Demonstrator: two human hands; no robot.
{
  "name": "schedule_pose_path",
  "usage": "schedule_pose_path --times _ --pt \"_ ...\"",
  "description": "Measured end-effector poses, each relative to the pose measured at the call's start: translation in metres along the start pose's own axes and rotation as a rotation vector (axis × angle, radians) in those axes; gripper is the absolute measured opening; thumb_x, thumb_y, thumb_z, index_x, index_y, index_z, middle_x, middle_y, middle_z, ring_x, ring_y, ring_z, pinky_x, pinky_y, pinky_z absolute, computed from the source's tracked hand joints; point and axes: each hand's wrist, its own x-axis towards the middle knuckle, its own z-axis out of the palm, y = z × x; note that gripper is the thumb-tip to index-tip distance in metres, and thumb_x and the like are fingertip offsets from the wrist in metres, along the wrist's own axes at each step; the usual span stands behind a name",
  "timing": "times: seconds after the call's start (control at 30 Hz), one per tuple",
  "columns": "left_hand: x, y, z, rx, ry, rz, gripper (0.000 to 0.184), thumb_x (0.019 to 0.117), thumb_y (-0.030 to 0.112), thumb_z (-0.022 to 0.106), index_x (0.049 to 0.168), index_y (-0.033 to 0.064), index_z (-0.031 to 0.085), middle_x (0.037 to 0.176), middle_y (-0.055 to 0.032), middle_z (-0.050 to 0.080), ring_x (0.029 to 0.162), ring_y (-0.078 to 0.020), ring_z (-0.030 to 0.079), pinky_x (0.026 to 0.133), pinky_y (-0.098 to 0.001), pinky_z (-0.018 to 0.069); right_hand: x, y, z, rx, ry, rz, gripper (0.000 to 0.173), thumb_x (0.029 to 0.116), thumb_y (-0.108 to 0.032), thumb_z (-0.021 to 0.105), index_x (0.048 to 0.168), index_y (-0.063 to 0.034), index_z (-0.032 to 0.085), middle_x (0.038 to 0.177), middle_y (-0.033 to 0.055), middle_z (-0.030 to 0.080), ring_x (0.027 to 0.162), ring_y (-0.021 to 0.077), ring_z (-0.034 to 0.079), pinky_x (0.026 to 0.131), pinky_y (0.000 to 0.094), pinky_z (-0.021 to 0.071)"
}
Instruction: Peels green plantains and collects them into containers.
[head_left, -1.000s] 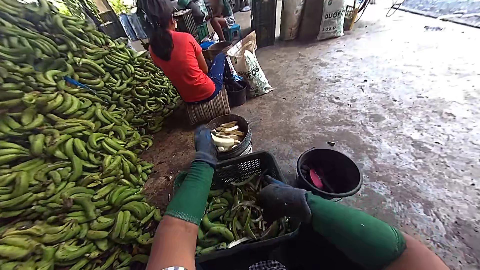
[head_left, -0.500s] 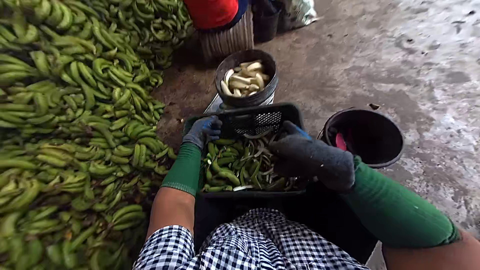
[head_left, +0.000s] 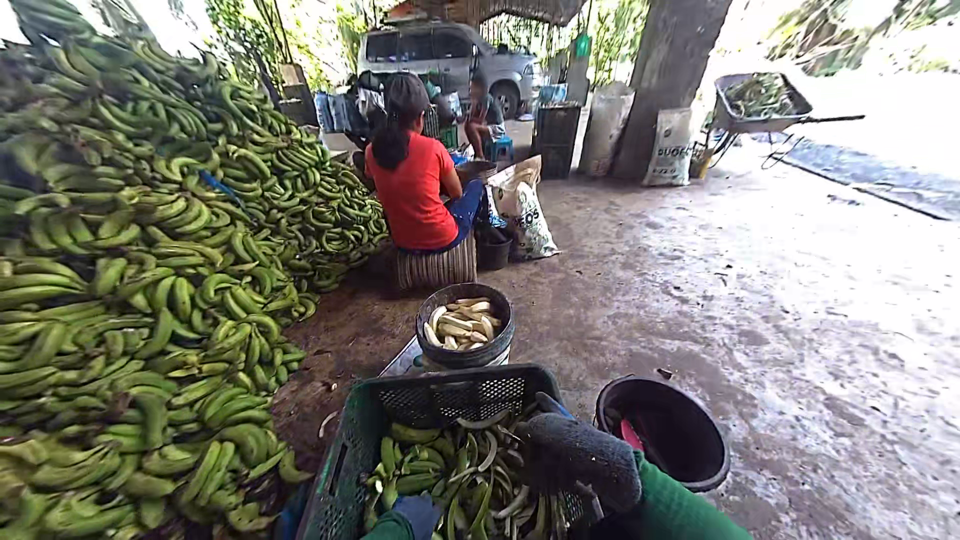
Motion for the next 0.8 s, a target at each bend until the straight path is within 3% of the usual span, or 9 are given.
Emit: schedule_pose_path --times 0.17,0.27,0.37,0.43,0.5,0.53,0.63,0.73,0.8 --pt "-0.030 0.020 -0.012 0.108 -0.028 0.004 0.041 0.0951 0.023 0.065 0.131 0.0018 0.062 0.131 -0.0257 0.063 0.123 -0.0467 0.059 0.096 -0.0684 0.0470 -0.004 -0.003 0.002 -0.024 0.042 -0.001 0.027 0.0937 -0.023 0.071 0.106 0.0014 0.067 0.098 0.0202 0.067 0.092 0.0359 0.065 0.081 0.0571 0.0510" --pt "-0.073 0.035 -0.040 0.130 -0.068 -0.039 0.042 0.0974 0.029 0.064 0.131 0.0027 0.062 0.135 -0.0248 0.061 0.127 -0.0454 0.056 0.097 -0.0661 0.0459 -0.008 -0.003 0.007 0.051 0.064 -0.028 0.027 0.0942 -0.020 0.072 0.107 0.0036 0.067 0.098 0.0212 0.067 0.091 0.0353 0.065 0.082 0.0565 0.0508" --pt "-0.046 0.001 -0.024 -0.041 0.108 -0.131 0.045 0.0861 0.031 0.073 0.123 0.0061 0.068 0.126 -0.0224 0.066 0.119 -0.0448 0.062 0.092 -0.0695 0.0487 -0.009 -0.010 0.008 0.023 0.093 0.001 0.031 0.0959 -0.022 0.069 0.115 0.0021 0.066 0.103 0.0206 0.068 0.095 0.0342 0.067 0.084 0.0546 0.0530" --pt "-0.040 -0.027 -0.029 -0.243 0.209 -0.152 0.053 0.0855 0.033 0.076 0.131 0.0081 0.065 0.129 -0.0213 0.065 0.122 -0.0435 0.060 0.097 -0.0690 0.0467 -0.013 -0.021 0.008 0.042 0.089 0.001 0.036 0.1002 -0.024 0.065 0.123 0.0038 0.063 0.113 0.0238 0.067 0.108 0.0371 0.065 0.096 0.0564 0.0506" --pt "-0.054 -0.052 -0.038 -0.534 0.358 -0.126 0.055 0.0867 0.031 0.077 0.134 0.0073 0.062 0.132 -0.0214 0.063 0.125 -0.0405 0.059 0.103 -0.0636 0.0453 -0.018 -0.032 0.017 0.145 0.097 -0.069 0.035 0.0998 -0.022 0.066 0.122 0.0042 0.062 0.107 0.0220 0.067 0.099 0.0340 0.067 0.091 0.0534 0.0533" --pt "-0.064 -0.060 -0.041 -0.720 0.461 -0.100 0.055 0.0863 0.026 0.079 0.134 0.0048 0.061 0.131 -0.0228 0.063 0.122 -0.0395 0.060 0.103 -0.0606 0.0464 -0.021 -0.036 0.025 0.252 0.108 -0.137 0.032 0.0979 -0.019 0.068 0.119 0.0042 0.062 0.098 0.0184 0.067 0.088 0.0285 0.066 0.083 0.0483 0.0555" --pt "-0.097 -0.072 -0.033 -1.271 0.780 -0.061 0.061 0.0791 0.007 0.082 0.134 0.0011 0.056 0.121 -0.0232 0.064 0.106 -0.0340 0.065 0.091 -0.0525 0.0538 -0.016 -0.041 0.079 0.667 0.076 -0.340 0.022 0.0869 -0.013 0.069 0.103 -0.0013 0.060 0.080 0.0010 0.062 0.071 0.0079 0.061 0.068 0.0292 0.0551" --pt "-0.125 -0.080 -0.021 -1.695 1.040 0.117 0.062 0.0787 0.000 0.079 0.135 -0.0001 0.052 0.109 -0.0169 0.066 0.088 -0.0233 0.067 0.075 -0.0415 0.0594 -0.022 -0.050 0.114 0.857 -0.041 -0.354 0.017 0.0920 -0.019 0.067 0.098 -0.0055 0.059 0.071 -0.0014 0.062 0.061 0.0077 0.062 0.060 0.0277 0.0560" --pt "-0.141 -0.084 -0.007 -1.869 1.131 0.239 0.062 0.0832 -0.001 0.072 0.140 0.0018 0.046 0.110 -0.0129 0.067 0.087 -0.0190 0.068 0.073 -0.0374 0.0602 -0.029 -0.061 0.129 0.951 -0.087 -0.244 0.019 0.0969 -0.025 0.067 0.099 -0.0068 0.062 0.072 -0.0004 0.062 0.060 0.0096 0.061 0.059 0.0288 0.0553"
